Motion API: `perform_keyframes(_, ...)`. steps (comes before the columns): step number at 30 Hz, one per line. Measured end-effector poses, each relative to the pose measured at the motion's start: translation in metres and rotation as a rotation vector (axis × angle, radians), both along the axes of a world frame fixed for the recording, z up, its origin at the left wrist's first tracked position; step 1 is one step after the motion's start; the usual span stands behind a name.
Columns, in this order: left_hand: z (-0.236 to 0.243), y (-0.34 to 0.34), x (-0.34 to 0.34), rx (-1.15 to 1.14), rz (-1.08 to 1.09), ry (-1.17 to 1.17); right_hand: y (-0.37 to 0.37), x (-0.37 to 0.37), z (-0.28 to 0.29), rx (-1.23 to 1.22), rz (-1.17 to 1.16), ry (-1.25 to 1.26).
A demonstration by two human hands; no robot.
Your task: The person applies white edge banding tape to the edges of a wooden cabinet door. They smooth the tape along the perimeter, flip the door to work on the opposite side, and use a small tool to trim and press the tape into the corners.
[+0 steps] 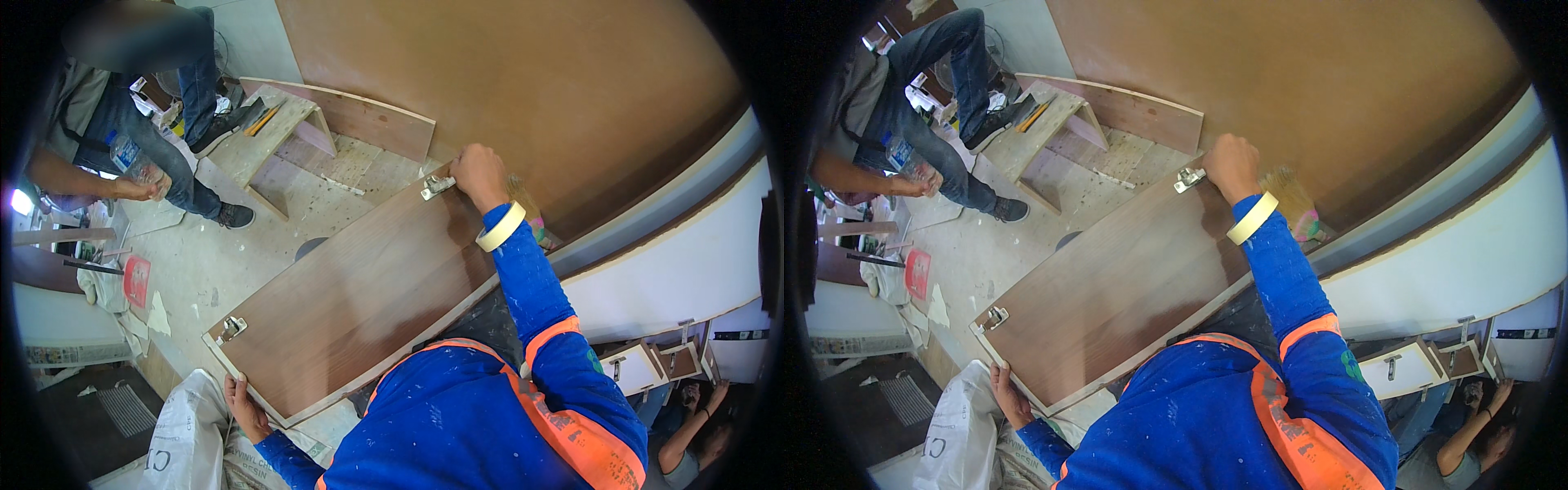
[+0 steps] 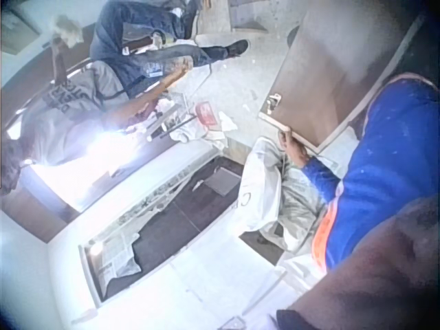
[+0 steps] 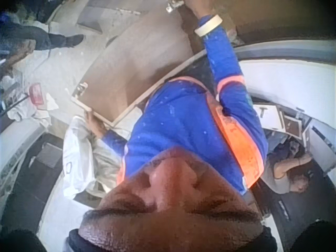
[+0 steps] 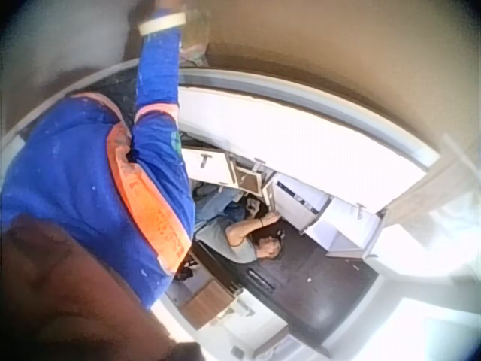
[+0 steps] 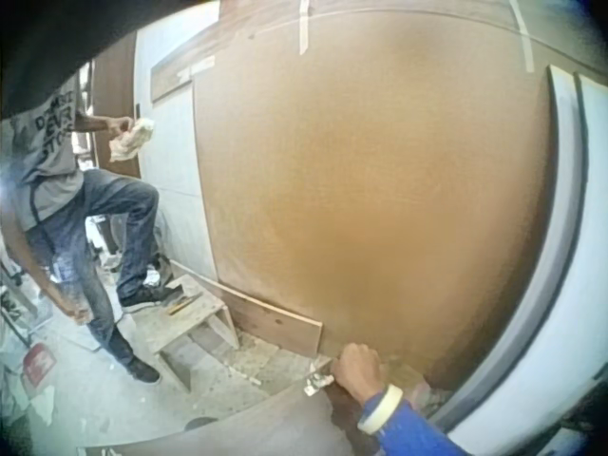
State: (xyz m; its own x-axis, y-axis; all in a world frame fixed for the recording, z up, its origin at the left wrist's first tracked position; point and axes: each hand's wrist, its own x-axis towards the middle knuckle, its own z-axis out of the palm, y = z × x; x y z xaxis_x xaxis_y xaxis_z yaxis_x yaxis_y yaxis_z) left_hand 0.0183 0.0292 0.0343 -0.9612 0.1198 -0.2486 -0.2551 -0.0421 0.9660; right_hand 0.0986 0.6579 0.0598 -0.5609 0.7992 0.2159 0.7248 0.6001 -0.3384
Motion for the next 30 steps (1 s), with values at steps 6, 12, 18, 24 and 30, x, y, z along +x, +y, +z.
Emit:
perform_keyframes(6, -0.006, -0.009, -0.002, 0.01, -0.018, -0.001, 0.006, 0.001, -0.008, 0.056, 0.115, -0.152)
perform_keyframes(12, -0.011, -0.009, -0.002, 0.004, 0.008, -0.016, -0.003, 0.009, -0.003, 0.001, 0.09, -0.017)
perform_keyframes(18, -0.016, -0.012, -0.003, -0.001, 0.021, -0.016, -0.009, 0.02, 0.006, 0.026, 0.041, -0.01)
perform_keyframes(24, -0.02, -0.018, -0.005, -0.005, 0.002, -0.015, -0.001, 0.026, 0.002, 0.05, 0.069, 0.048)
perform_keyframes(30, -0.016, -0.012, -0.004, 0.004, 0.024, -0.025, -0.008, 0.014, 0.003, 0.181, 0.1, -0.037)
